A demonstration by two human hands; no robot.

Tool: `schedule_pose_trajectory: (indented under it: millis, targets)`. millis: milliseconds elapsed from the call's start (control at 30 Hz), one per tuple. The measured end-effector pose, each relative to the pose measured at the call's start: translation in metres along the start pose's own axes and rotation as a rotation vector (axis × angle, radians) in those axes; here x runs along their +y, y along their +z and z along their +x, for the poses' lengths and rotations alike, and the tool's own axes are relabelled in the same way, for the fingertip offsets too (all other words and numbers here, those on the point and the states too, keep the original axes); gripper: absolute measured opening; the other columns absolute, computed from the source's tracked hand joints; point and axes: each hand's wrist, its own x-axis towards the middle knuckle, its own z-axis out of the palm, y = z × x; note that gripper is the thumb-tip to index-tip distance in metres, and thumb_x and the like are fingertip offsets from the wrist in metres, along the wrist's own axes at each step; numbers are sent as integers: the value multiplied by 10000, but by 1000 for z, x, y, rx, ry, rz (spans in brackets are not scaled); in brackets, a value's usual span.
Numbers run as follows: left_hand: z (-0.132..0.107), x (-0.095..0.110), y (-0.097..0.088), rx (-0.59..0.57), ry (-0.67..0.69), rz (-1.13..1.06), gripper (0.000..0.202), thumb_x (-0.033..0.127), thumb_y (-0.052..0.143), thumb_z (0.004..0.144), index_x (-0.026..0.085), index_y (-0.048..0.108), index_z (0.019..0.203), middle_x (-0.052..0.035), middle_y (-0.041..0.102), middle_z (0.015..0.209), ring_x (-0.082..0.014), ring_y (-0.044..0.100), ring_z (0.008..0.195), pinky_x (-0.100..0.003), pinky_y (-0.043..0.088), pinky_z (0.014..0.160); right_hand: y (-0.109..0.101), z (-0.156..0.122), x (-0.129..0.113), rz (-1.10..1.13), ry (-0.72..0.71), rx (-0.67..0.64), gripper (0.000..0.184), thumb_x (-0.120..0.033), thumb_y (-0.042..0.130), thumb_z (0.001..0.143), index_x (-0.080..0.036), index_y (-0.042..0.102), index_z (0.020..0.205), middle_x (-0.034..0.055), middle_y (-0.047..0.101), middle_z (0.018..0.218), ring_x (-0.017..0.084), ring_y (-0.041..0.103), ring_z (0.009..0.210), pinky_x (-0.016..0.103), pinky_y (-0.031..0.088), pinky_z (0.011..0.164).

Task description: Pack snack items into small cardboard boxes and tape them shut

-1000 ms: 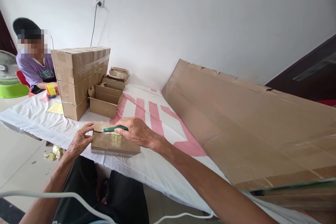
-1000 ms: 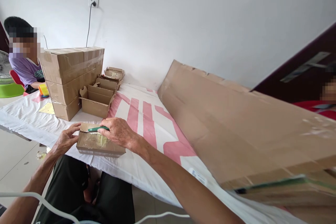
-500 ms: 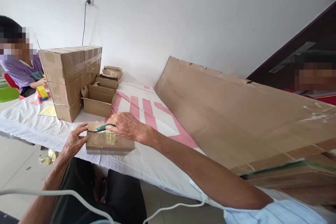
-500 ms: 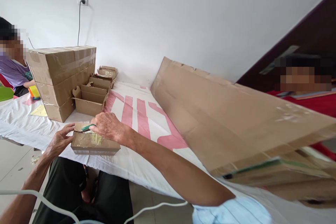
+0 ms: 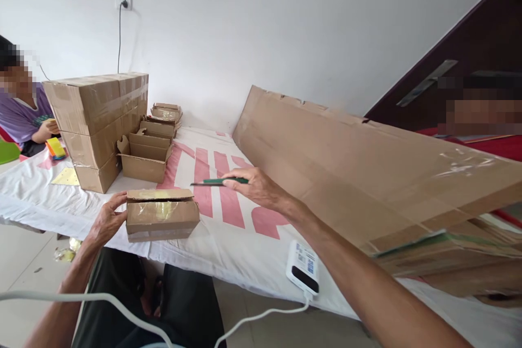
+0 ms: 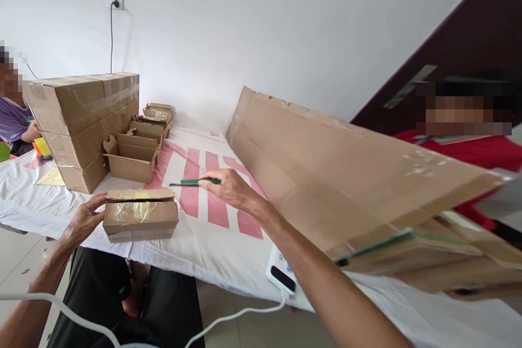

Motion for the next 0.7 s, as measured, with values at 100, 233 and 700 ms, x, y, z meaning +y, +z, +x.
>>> schedule_pose_trajectory:
  millis: [100,233,700]
  targets:
    - [3,-2,-3,-29,20,25,493,551,806,825,225,849,1191,-147,673,1527,-388,568,1490,-454,595,1104,36,-20,44,42,79,161,400,-450,530,1014,-213,780,1216,70,779,1010,230,681,865,348,529,781]
    - [5,-3,-10,-89,-20,15,741,707,802,817,204,775,1361,-194,605,1613,-425,552,1509,-554,539,1178,124,-59,95,-14,216,187,437,-365,508,979,-200,708,1331,120,747,1183,276,718,1065,399,584,912]
    - [18,12,-28,-386,-105,150,1428,704,998,557,328,312,1752,-217,448,1735,-506,431,1583,-653,520,1162,157,-47,62,320,288,182,510,-558,559,1021,-209,675,1374,164,689,1383,316,693,1241,483,573,1044]
